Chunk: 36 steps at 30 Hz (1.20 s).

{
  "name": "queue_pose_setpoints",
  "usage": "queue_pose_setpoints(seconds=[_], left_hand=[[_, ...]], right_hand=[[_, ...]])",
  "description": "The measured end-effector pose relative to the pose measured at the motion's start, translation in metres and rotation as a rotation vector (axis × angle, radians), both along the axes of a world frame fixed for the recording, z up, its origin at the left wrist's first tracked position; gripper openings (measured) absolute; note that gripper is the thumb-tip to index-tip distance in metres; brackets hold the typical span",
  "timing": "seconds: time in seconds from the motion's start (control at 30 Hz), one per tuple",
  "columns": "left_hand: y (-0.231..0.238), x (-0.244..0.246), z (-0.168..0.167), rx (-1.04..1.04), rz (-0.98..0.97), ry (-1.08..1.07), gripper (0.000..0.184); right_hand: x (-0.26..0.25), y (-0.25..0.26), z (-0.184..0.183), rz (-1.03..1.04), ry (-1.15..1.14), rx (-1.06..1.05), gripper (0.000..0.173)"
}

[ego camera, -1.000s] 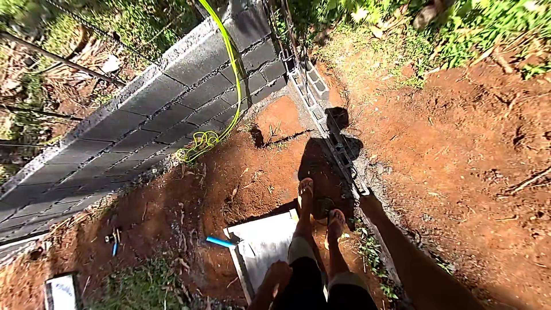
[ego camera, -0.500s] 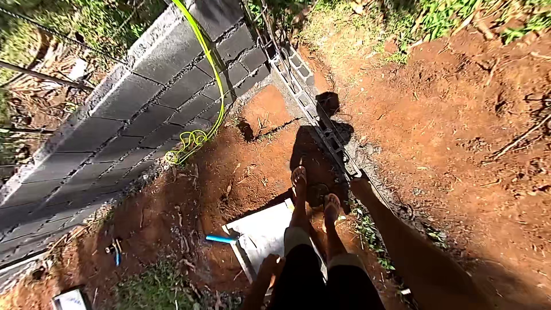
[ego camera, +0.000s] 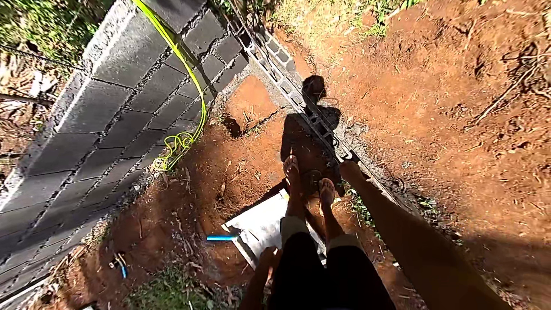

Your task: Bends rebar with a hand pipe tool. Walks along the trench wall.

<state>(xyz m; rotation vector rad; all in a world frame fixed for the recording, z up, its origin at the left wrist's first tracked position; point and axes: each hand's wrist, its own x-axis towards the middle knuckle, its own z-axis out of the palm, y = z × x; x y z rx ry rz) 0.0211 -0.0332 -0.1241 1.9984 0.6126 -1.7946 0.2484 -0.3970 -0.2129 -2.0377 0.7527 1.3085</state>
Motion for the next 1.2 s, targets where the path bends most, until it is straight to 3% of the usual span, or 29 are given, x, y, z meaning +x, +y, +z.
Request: queue_pose_setpoints(seconds=[0.27, 0.43, 0.7, 1.0, 1.2], left_hand=[[-0.01, 0.003, 0.005, -0.007, 0.042, -0.019, 0.042], [-0.014, 0.013, 0.011, 0.009, -0.074, -0.002, 0.045], [-0.018, 0.006, 0.011, 0.006, -0.009, -0.083, 0.042], [-0.018, 0.012, 0.01, -0.012, -0.15, -0.073, 0.042], [-0.03, 0.014, 0.019, -0.018, -0.143, -0.125, 0.038]], right_hand=[[-0.022, -0.014, 0.016, -0.017, 0.003, -0.013, 0.041], [-0.048, -0.027, 0.015, -0.061, 0.019, -0.011, 0.043], [-0.078, -0.037, 0.011, -0.055, 0.055, 0.004, 0.046], [-0.106, -0.046, 0.018, -0.135, 0.041, 0.024, 0.044], [-0.146, -0.058, 0.028, -0.177, 0.031, 0.006, 0.045]])
